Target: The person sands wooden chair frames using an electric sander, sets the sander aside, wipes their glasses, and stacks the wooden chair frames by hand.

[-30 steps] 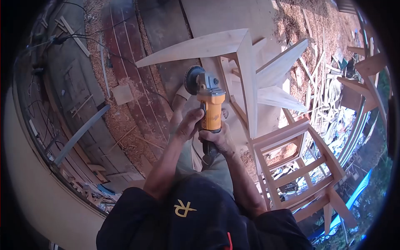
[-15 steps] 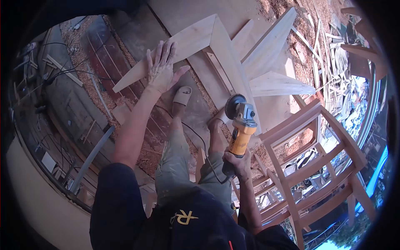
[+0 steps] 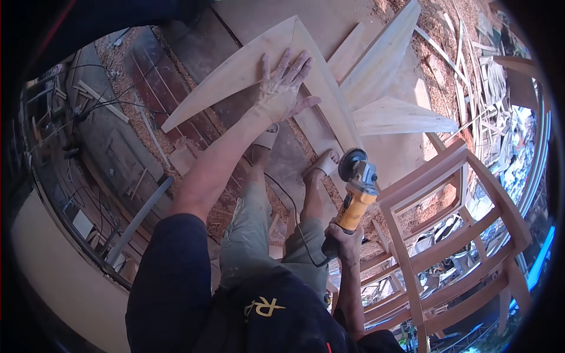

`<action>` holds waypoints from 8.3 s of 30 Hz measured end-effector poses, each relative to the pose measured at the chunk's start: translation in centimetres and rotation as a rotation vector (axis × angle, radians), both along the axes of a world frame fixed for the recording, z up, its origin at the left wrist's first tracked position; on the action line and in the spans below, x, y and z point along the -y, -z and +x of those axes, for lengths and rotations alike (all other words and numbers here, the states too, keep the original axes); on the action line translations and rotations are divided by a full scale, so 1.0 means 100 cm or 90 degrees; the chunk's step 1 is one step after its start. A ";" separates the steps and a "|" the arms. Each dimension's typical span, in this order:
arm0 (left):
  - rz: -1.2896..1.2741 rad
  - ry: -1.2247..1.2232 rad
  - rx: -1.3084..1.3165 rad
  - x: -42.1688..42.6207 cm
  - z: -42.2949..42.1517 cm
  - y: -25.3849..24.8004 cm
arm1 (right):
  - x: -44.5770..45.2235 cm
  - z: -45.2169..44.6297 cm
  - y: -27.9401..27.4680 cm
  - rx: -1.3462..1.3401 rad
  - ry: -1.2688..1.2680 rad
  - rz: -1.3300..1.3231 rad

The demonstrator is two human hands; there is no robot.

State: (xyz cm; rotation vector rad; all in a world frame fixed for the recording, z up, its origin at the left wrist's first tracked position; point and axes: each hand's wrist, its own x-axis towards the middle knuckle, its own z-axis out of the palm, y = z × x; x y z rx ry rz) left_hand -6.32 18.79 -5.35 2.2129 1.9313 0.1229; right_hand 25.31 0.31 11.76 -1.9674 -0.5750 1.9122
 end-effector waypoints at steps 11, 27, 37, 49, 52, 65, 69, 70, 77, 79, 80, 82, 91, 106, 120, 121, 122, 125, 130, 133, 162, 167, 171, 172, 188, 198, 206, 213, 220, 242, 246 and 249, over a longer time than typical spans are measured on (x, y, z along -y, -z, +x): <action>-0.106 0.127 0.091 0.052 0.091 -0.006 | 0.004 0.017 0.001 0.029 -0.008 0.026; -0.724 -0.253 1.182 0.184 0.184 -0.079 | -0.014 0.010 0.003 -0.023 0.001 0.070; -0.491 -0.559 1.454 0.172 0.178 -0.100 | -0.027 -0.024 0.006 -0.061 -0.113 0.134; -0.217 -0.598 1.445 0.160 0.087 -0.088 | -0.073 -0.116 0.038 -0.012 -0.393 0.202; -0.103 -0.613 1.318 0.167 0.043 -0.095 | -0.079 -0.161 0.052 0.002 -0.511 0.296; 0.158 -0.853 1.265 0.222 -0.081 -0.077 | -0.060 -0.321 0.079 -0.094 -0.778 0.379; 0.166 -0.881 1.259 0.217 -0.079 -0.067 | -0.065 -0.322 0.084 -0.082 -0.798 0.367; 0.142 -0.875 1.261 0.215 -0.077 -0.063 | -0.068 -0.319 0.086 -0.071 -0.800 0.353; 0.049 -0.853 1.285 0.186 -0.062 -0.052 | -0.090 -0.297 0.088 -0.042 -0.757 0.339; 0.039 -0.831 1.286 0.174 -0.056 -0.051 | -0.099 -0.288 0.090 -0.038 -0.736 0.352; 0.030 -0.815 1.294 0.163 -0.050 -0.051 | -0.105 -0.281 0.093 -0.039 -0.722 0.360; -0.007 -0.820 1.318 0.148 -0.042 -0.052 | -0.117 -0.266 0.099 -0.036 -0.696 0.373; -0.071 -0.690 1.282 0.070 -0.007 -0.031 | -0.180 -0.225 0.091 0.018 -0.624 0.307; -0.259 -0.506 1.279 -0.057 0.041 -0.020 | -0.264 -0.154 0.107 0.139 -0.443 0.266; -0.035 -0.785 1.319 0.150 -0.088 -0.051 | -0.116 -0.310 0.091 -0.023 -0.701 0.338; -0.015 -0.824 1.334 0.167 -0.097 -0.049 | -0.104 -0.325 0.090 -0.002 -0.726 0.347; 0.001 -0.860 1.350 0.177 -0.104 -0.045 | -0.095 -0.336 0.091 0.024 -0.749 0.355; 0.109 -0.876 1.335 0.192 -0.111 -0.067 | -0.081 -0.346 0.091 0.004 -0.799 0.353; -0.051 -0.797 1.312 0.169 -0.080 -0.042 | -0.098 -0.304 0.096 0.038 -0.695 0.335; -0.176 -0.702 1.277 0.122 -0.051 -0.047 | -0.130 -0.260 0.090 0.032 -0.604 0.335; -0.645 -0.383 1.036 0.083 0.059 -0.068 | -0.041 -0.142 0.080 0.183 -0.040 0.170; -0.604 -0.423 1.041 0.061 0.004 -0.059 | -0.098 -0.198 0.060 0.164 -0.089 0.197; -0.568 -0.494 1.108 0.039 -0.025 -0.060 | -0.129 -0.223 0.076 0.143 -0.165 0.218; -0.553 -0.505 1.129 0.036 -0.029 -0.056 | -0.136 -0.224 0.079 0.146 -0.172 0.217; -0.641 -0.493 1.140 0.003 -0.020 -0.061 | -0.168 -0.220 0.067 0.159 -0.160 0.166; -0.599 -0.431 1.105 -0.018 -0.033 -0.053 | -0.182 -0.231 0.075 0.202 -0.183 0.165; -0.614 -0.452 1.043 0.002 -0.036 -0.063 | -0.147 -0.235 0.085 0.212 -0.152 0.257; -0.605 -0.353 1.028 -0.033 -0.044 -0.034 | -0.187 -0.248 0.085 0.215 -0.117 0.200; -0.672 -0.336 0.983 0.011 -0.025 -0.047 | -0.129 -0.231 0.078 0.209 -0.041 0.156; -0.912 0.019 0.583 0.200 0.184 -0.033 | 0.132 -0.079 0.104 0.175 0.443 0.205; -0.911 0.064 0.570 0.215 0.198 -0.038 | 0.151 -0.074 0.104 0.190 0.483 0.200; -0.911 -0.020 0.600 0.205 0.180 -0.038 | 0.143 -0.083 0.112 0.193 0.431 0.207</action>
